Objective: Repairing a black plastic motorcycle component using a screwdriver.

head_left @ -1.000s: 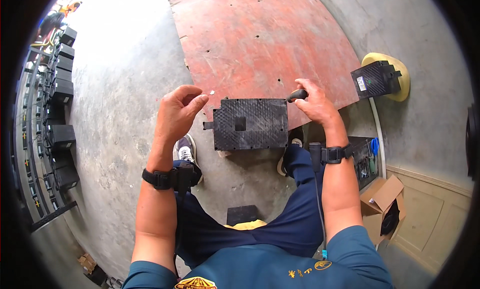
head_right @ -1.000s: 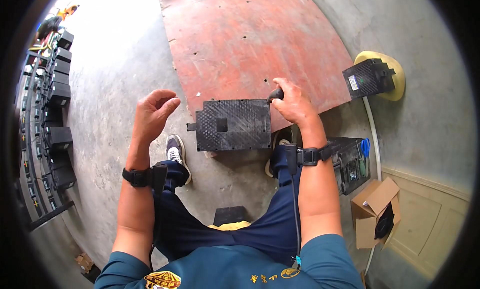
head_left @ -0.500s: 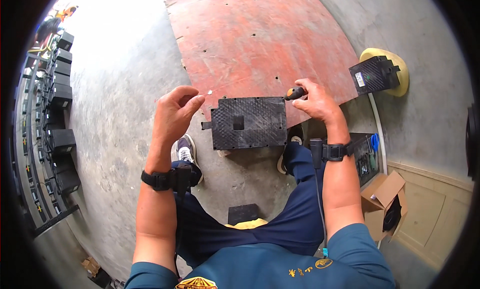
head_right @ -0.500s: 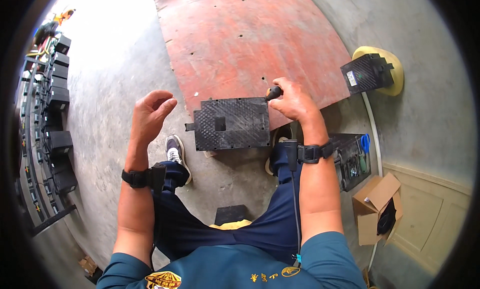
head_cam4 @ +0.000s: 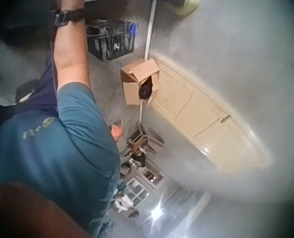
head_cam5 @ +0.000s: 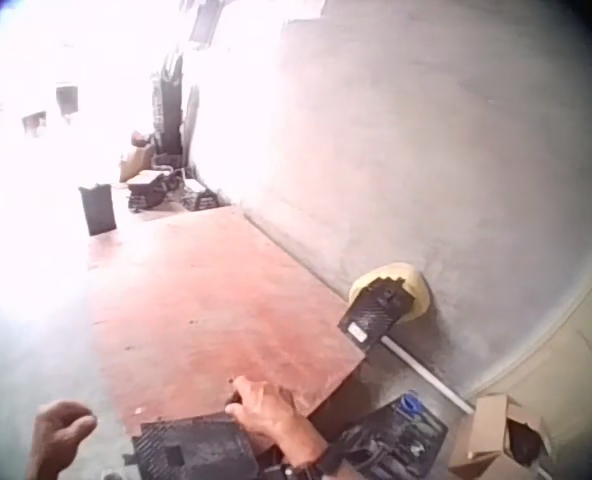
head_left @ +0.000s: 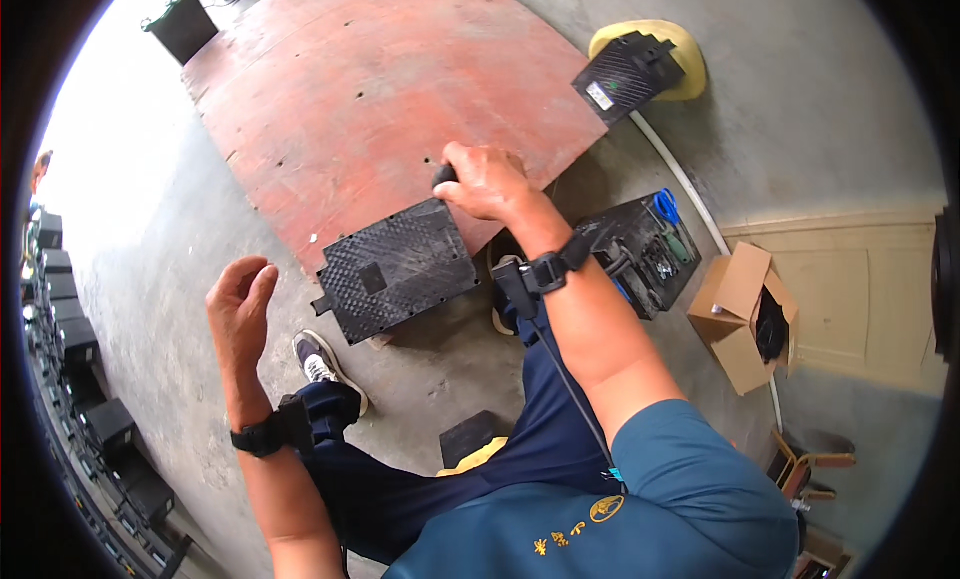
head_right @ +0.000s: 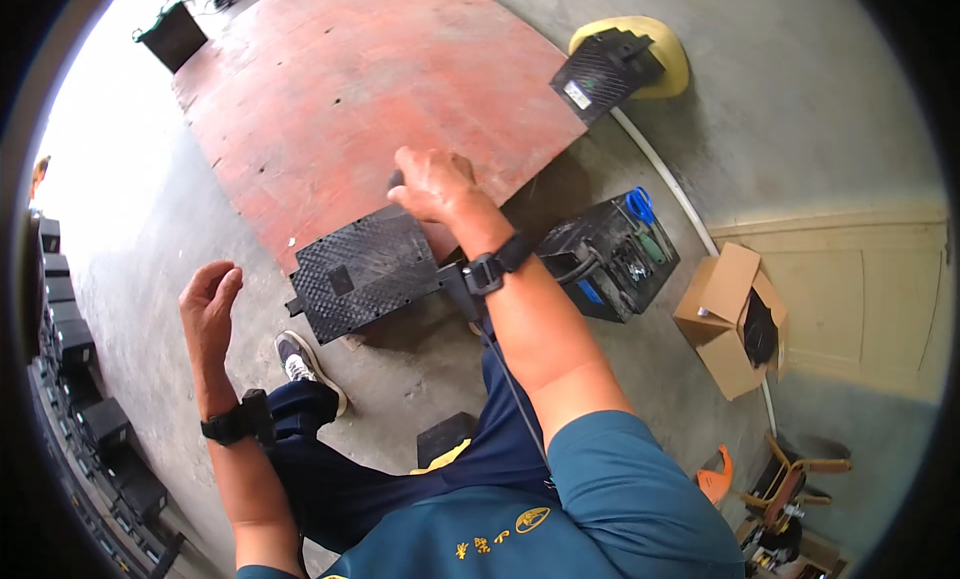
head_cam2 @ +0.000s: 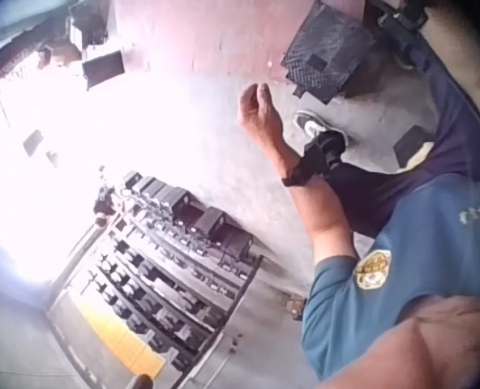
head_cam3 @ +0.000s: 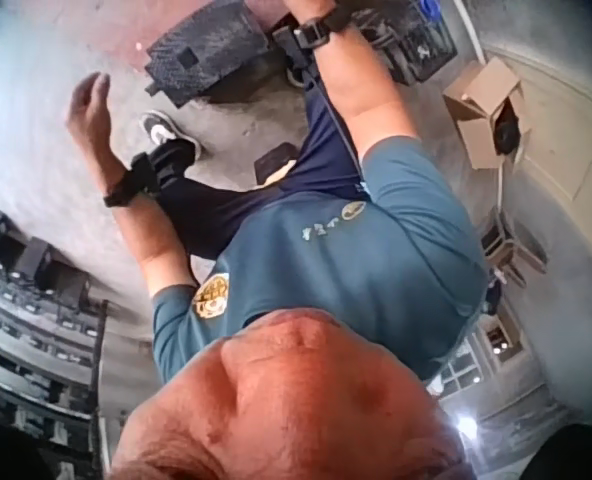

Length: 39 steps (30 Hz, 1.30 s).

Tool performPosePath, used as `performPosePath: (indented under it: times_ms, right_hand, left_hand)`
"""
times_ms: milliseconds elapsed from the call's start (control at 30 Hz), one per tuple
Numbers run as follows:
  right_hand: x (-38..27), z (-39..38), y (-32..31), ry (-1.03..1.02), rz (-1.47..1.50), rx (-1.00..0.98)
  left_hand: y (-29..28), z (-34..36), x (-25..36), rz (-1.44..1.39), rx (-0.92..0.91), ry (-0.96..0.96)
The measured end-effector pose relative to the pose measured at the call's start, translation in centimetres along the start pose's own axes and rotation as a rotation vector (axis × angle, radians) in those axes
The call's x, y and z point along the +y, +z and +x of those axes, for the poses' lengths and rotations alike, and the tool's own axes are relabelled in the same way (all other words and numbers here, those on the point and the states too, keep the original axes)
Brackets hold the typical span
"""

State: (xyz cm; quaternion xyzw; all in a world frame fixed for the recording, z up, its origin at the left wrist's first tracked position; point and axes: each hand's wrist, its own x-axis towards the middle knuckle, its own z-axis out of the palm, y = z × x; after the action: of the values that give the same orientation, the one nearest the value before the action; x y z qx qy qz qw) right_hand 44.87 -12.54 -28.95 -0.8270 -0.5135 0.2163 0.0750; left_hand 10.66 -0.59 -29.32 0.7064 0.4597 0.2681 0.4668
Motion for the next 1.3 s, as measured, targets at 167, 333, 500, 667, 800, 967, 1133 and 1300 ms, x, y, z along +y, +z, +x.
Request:
performPosePath:
  times_ms: [167, 333, 500, 667, 800, 967, 1133, 1300]
  right_hand:
    - [1.1, 0.4, 1.8, -0.12, 0.084, 0.119]
    - [0.8, 0.4, 1.5, -0.122, 0.08, 0.063]
    - [-0.2, 0.4, 0.3, -0.043, 0.042, 0.043]
    - [0.1, 0.6, 1.1, -0.055, 0.073, 0.039]
    - [1.2, 1.4, 3.3, -0.205, 0.14, 0.164]
    - [1.4, 0.7, 1.8, -0.126, 0.13, 0.115]
    - [0.2, 0.7, 1.0, -0.013, 0.079, 0.074]
    - [0.7, 1.1, 1.7, -0.057, 0.073, 0.071]
  left_hand:
    - [-0.3, 0.2, -0.6, -0.005, -0.007, 0.006]
    - [-0.3, 0.4, -1.0, -0.005, -0.023, -0.002]
    - [-0.4, 0.3, -1.1, -0.038, -0.017, 0.0]
    - [-0.5, 0.2, -0.8, -0.022, 0.002, -0.008]
    - [-0.5, 0.1, -0.1, 0.018, 0.015, -0.002]
    - [0.4, -0.1, 0.5, -0.055, 0.027, -0.016]
    - [0.1, -0.2, 0.9, -0.048, 0.046, -0.015]
    - [-0.3, -0.4, 0.9, -0.036, 0.027, -0.039]
